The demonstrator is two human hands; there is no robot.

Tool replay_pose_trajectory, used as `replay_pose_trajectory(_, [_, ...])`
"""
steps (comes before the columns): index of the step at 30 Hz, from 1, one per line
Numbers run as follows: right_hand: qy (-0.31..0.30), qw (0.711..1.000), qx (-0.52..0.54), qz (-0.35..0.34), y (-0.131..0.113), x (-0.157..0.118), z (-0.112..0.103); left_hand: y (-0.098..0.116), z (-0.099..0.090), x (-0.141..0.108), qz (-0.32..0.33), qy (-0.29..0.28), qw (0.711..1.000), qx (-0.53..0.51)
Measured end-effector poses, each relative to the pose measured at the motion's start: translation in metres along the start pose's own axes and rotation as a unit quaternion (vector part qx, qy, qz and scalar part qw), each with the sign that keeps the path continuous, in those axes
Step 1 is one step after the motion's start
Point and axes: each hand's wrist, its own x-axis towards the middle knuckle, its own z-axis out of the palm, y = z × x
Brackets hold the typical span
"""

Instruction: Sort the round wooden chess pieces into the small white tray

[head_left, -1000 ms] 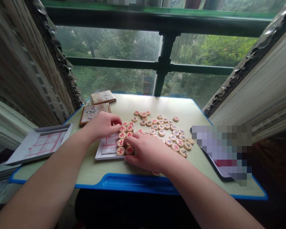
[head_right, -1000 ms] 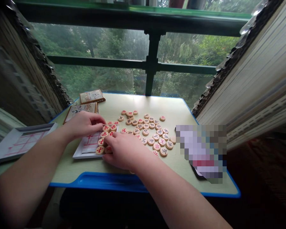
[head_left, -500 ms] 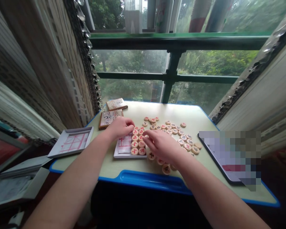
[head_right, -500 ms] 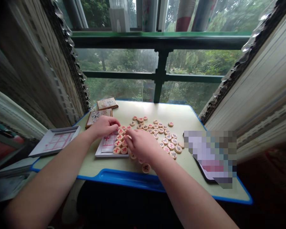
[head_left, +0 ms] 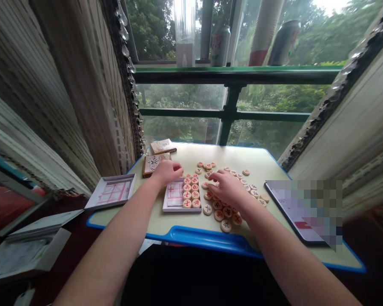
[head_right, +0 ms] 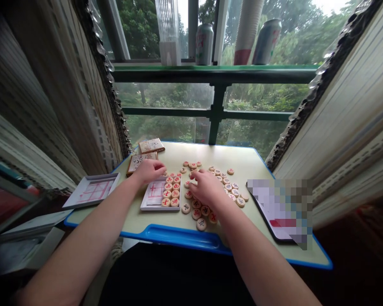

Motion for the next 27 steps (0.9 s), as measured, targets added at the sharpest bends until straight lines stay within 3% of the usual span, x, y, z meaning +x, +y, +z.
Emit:
replay_pose_trajectory(11, [0.0,0.999,-0.048,0.016,0.003,0.001,0.005,0.011,0.013,-0.005,0.02,-0.019,1.0,0.002])
replay_pose_trajectory(17, [-0.048,0.996,-0.074,0.019,-0.007,0.027,0.002,0.006,0.014,-0.003,0.011,0.024,1.0,0.001])
replay_pose_trajectory(21, [-0.095,0.991,-0.086,-0.031,-0.017,0.051,-0.005,-0.004,0.013,0.001,-0.015,0.051,0.999,-0.009])
replay_pose_trajectory(27, [-0.182,0.973,-0.091,-0.111,-0.02,0.078,-0.013,-0.008,0.018,0.004,-0.006,0.012,0.999,-0.035])
